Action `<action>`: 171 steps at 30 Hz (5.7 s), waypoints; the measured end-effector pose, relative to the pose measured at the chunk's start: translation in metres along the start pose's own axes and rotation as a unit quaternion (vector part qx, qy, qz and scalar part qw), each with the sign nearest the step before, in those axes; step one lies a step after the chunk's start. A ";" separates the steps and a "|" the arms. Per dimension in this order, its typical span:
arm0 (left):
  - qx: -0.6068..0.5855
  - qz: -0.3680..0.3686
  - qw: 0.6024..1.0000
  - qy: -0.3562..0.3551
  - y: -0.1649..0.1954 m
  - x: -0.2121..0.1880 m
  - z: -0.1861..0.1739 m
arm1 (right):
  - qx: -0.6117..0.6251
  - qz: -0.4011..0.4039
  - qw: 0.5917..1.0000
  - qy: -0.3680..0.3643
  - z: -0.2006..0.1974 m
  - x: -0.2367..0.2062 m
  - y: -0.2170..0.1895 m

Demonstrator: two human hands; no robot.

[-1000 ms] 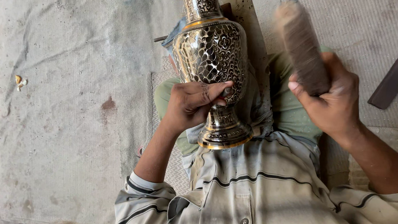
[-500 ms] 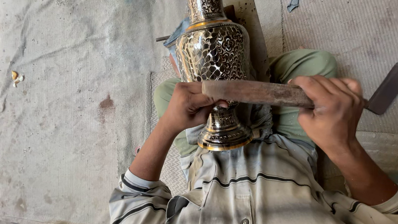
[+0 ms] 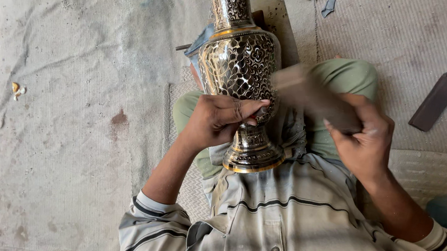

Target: The person sits on the ground with an ornate brass vase held between their legs and against a padded rest. They hold a small punch against the vase surface and strike it with a wooden mallet, working the embossed floral pattern across the vase body and repositioning the punch repeatedly.

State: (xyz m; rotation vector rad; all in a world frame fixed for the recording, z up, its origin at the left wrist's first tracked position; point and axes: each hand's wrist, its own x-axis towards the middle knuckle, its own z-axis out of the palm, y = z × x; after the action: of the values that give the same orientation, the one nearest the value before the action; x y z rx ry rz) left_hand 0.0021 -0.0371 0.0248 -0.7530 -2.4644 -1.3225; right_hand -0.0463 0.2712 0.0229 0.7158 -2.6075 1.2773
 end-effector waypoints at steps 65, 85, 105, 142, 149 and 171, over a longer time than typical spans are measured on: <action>-0.047 -0.016 0.997 -0.064 -0.013 0.031 -0.035 | -0.152 0.084 0.977 -0.126 0.008 0.065 -0.005; -0.035 0.035 0.997 -0.056 -0.026 0.036 -0.052 | 0.018 -0.063 0.998 -0.009 0.020 0.061 -0.011; -0.067 0.037 0.992 -0.097 -0.042 0.039 -0.055 | -0.038 0.003 0.999 0.032 0.017 0.067 -0.035; -0.076 0.009 0.991 -0.113 -0.031 0.045 -0.070 | 0.000 0.078 0.997 0.023 0.008 0.039 -0.026; -0.065 -0.019 0.990 -0.123 -0.025 0.051 -0.075 | 0.079 0.082 0.993 0.036 0.007 0.042 -0.019; -0.118 -0.019 0.987 -0.103 -0.041 0.047 -0.084 | -0.057 0.063 0.996 0.003 0.025 0.060 -0.019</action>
State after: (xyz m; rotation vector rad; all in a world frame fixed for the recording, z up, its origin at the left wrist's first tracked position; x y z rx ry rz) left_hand -0.0617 -0.1103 0.0643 -0.9453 -2.5139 -1.6494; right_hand -0.0879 0.2211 0.0409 0.5370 -2.7335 1.1478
